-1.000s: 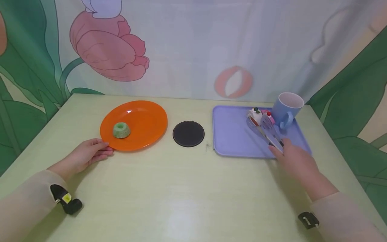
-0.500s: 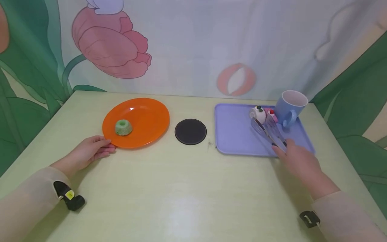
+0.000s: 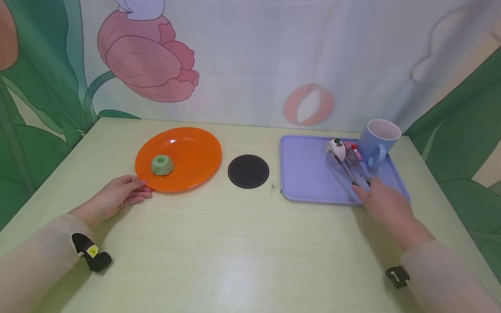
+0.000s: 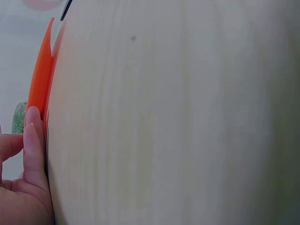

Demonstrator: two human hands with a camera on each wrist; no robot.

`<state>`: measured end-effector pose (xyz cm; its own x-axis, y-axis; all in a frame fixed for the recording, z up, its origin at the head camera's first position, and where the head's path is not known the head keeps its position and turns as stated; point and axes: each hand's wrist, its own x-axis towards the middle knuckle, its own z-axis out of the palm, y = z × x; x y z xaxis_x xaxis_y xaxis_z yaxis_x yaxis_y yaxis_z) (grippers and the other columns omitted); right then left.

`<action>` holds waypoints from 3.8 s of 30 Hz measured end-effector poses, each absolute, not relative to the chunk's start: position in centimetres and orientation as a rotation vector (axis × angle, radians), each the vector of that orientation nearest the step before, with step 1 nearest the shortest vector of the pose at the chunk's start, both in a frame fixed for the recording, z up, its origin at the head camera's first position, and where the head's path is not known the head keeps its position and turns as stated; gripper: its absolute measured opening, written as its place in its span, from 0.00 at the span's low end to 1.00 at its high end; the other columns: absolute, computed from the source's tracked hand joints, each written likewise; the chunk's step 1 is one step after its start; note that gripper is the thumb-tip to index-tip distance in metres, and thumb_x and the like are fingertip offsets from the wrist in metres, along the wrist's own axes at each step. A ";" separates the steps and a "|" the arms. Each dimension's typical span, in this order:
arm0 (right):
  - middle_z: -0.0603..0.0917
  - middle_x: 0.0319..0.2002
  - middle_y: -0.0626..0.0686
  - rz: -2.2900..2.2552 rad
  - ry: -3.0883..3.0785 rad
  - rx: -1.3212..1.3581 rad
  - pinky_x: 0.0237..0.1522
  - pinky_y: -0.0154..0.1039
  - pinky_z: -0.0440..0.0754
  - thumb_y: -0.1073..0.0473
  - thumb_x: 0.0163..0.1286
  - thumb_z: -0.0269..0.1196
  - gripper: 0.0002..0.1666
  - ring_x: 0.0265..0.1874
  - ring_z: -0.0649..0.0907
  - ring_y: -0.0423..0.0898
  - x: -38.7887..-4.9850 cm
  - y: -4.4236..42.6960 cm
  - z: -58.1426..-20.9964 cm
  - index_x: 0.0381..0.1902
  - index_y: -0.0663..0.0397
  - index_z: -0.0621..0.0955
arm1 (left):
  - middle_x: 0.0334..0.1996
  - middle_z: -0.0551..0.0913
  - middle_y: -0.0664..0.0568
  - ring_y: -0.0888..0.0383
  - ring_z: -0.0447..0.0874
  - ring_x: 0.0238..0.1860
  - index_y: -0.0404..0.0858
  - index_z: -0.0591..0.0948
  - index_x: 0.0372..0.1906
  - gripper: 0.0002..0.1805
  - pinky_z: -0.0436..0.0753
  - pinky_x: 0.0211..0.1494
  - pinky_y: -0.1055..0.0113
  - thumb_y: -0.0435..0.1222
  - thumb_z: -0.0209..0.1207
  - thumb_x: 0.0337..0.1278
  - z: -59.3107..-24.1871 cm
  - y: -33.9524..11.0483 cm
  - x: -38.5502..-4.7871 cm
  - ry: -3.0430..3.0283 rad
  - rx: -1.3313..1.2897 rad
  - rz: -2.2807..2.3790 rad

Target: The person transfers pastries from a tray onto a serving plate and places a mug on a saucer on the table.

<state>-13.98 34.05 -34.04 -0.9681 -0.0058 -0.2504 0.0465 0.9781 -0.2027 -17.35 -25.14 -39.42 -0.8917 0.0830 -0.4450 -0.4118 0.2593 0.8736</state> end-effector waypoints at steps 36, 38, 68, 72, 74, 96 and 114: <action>0.60 0.57 0.82 -0.275 2.864 0.052 0.46 0.66 0.70 0.31 0.70 0.32 0.54 0.52 0.66 0.77 -16.6 33.1 -34.3 0.62 0.83 0.52 | 0.40 0.81 0.48 0.62 0.83 0.40 0.28 0.63 0.59 0.22 0.79 0.47 0.72 0.41 0.46 0.70 -39.4 -24.7 -17.4 2.121 -0.304 1.663; 0.60 0.57 0.82 -0.277 2.864 0.048 0.47 0.66 0.69 0.31 0.70 0.33 0.54 0.53 0.65 0.77 -16.7 33.1 -34.4 0.62 0.83 0.52 | 0.39 0.81 0.48 0.63 0.83 0.39 0.28 0.63 0.59 0.22 0.79 0.47 0.72 0.41 0.46 0.70 -39.5 -24.7 -17.4 2.121 -0.313 1.661; 0.68 0.51 0.78 -0.272 2.913 -0.002 0.41 0.64 0.73 0.36 0.72 0.39 0.44 0.46 0.72 0.74 -17.0 32.7 -34.6 0.60 0.76 0.59 | 0.36 0.82 0.52 0.64 0.83 0.38 0.28 0.64 0.56 0.20 0.79 0.46 0.73 0.41 0.45 0.70 -39.3 -25.1 -17.3 2.124 -0.278 1.674; 0.71 0.47 0.76 -0.280 2.929 -0.022 0.38 0.61 0.74 0.38 0.73 0.41 0.40 0.42 0.74 0.71 -16.8 32.6 -34.5 0.56 0.75 0.61 | 0.36 0.82 0.52 0.64 0.83 0.38 0.28 0.64 0.56 0.21 0.79 0.46 0.73 0.41 0.45 0.70 -39.4 -25.2 -17.3 2.128 -0.271 1.670; 0.70 0.48 0.77 -0.277 2.931 -0.029 0.39 0.62 0.74 0.38 0.73 0.40 0.40 0.43 0.74 0.72 -16.7 32.6 -34.6 0.57 0.74 0.61 | 0.36 0.82 0.51 0.64 0.83 0.38 0.28 0.64 0.57 0.21 0.79 0.46 0.73 0.41 0.45 0.70 -39.4 -25.2 -17.2 2.129 -0.271 1.667; 0.73 0.28 0.60 -0.298 2.959 -0.088 0.25 0.46 0.70 0.39 0.72 0.44 0.30 0.28 0.74 0.57 -16.5 31.4 -34.0 0.47 0.65 0.66 | 0.36 0.82 0.52 0.65 0.83 0.38 0.28 0.64 0.56 0.21 0.79 0.46 0.74 0.41 0.45 0.71 -39.2 -25.1 -17.2 2.142 -0.268 1.646; 0.73 0.24 0.58 -0.242 2.968 -0.145 0.23 0.45 0.70 0.41 0.72 0.47 0.29 0.24 0.74 0.54 -16.8 29.6 -33.8 0.48 0.66 0.67 | 0.38 0.82 0.51 0.65 0.83 0.39 0.28 0.64 0.57 0.22 0.79 0.45 0.74 0.42 0.45 0.71 -39.1 -24.9 -17.1 2.163 -0.268 1.619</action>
